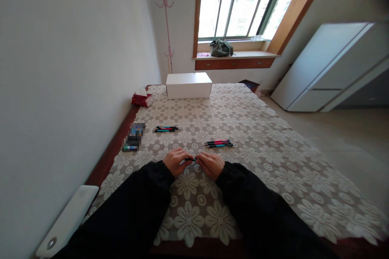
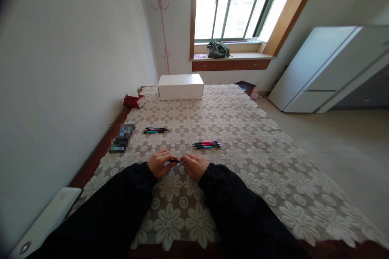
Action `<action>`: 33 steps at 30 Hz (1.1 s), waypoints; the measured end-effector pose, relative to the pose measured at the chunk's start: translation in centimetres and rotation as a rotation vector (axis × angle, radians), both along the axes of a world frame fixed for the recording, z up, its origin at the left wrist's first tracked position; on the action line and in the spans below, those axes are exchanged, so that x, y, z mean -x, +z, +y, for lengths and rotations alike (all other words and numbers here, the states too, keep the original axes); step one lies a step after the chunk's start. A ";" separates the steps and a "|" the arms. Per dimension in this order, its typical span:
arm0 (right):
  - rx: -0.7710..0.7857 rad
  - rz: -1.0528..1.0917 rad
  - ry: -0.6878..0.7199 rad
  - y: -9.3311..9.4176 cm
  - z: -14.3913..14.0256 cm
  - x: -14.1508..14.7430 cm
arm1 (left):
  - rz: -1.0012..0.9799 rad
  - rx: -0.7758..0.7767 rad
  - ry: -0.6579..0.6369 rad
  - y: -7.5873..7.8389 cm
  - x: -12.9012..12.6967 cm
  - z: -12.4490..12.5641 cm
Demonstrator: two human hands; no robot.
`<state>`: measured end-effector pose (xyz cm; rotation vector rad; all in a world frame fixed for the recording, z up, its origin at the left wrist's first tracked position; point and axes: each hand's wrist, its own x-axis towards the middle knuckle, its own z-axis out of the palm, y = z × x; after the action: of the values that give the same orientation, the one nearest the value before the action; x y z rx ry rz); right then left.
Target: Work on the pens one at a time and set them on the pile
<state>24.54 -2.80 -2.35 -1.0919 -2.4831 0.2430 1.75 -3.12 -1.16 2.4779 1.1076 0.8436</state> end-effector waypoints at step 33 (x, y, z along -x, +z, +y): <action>-0.062 0.041 0.010 -0.6 0.5 -0.2 | -0.040 -0.015 0.015 0.2 0.1 0.0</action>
<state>24.77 -2.31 -2.95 -1.0395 -2.4435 0.1876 1.61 -3.07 -0.94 2.4568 1.1119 0.9044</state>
